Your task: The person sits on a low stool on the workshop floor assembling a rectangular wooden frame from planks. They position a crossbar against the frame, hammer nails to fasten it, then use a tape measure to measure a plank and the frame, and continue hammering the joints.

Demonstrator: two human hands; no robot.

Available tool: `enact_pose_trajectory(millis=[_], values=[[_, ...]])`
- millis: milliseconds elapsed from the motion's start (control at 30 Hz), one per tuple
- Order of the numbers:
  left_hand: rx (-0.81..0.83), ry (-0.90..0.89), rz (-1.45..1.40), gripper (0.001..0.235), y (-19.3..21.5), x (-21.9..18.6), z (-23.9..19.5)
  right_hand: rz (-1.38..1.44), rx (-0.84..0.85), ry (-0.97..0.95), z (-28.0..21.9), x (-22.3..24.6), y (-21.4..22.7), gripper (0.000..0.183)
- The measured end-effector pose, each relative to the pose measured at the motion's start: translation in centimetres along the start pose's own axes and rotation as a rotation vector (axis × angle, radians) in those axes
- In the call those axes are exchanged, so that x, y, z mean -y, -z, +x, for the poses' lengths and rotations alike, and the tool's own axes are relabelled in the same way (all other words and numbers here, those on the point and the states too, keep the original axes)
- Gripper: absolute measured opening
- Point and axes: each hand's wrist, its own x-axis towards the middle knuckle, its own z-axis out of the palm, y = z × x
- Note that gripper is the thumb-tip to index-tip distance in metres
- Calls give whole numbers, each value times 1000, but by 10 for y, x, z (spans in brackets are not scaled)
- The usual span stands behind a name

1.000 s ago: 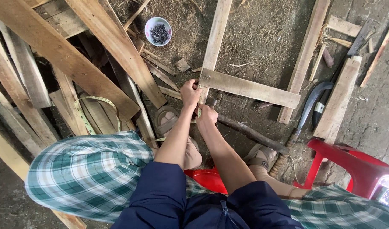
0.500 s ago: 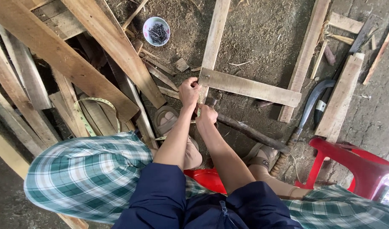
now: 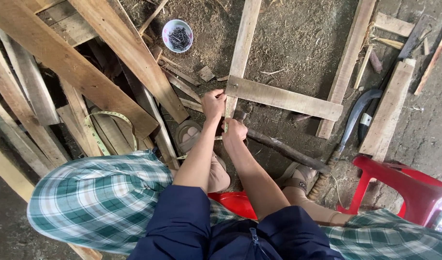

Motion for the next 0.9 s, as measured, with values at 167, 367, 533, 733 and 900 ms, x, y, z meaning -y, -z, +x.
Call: enact_pose_trajectory(millis=[167,367,533,733,900], values=[[19,-85,-99,24,-10,20,9,30,16,-1,-1,-1,-2,8],[-18,-36,-57,26,-10,6,-6,0,-11,13,8,-4,-1,7],[-60,-57,-77,23,1,-8,-20,-53,-49,-12,16,-11,-4,18],[-68,-24,-68,20,0,-10,-18,-63,-43,0,2,-7,-2,24],[-69,0,-71,20,0,-12,-17,-155,-43,14,-15,-2,1,26]])
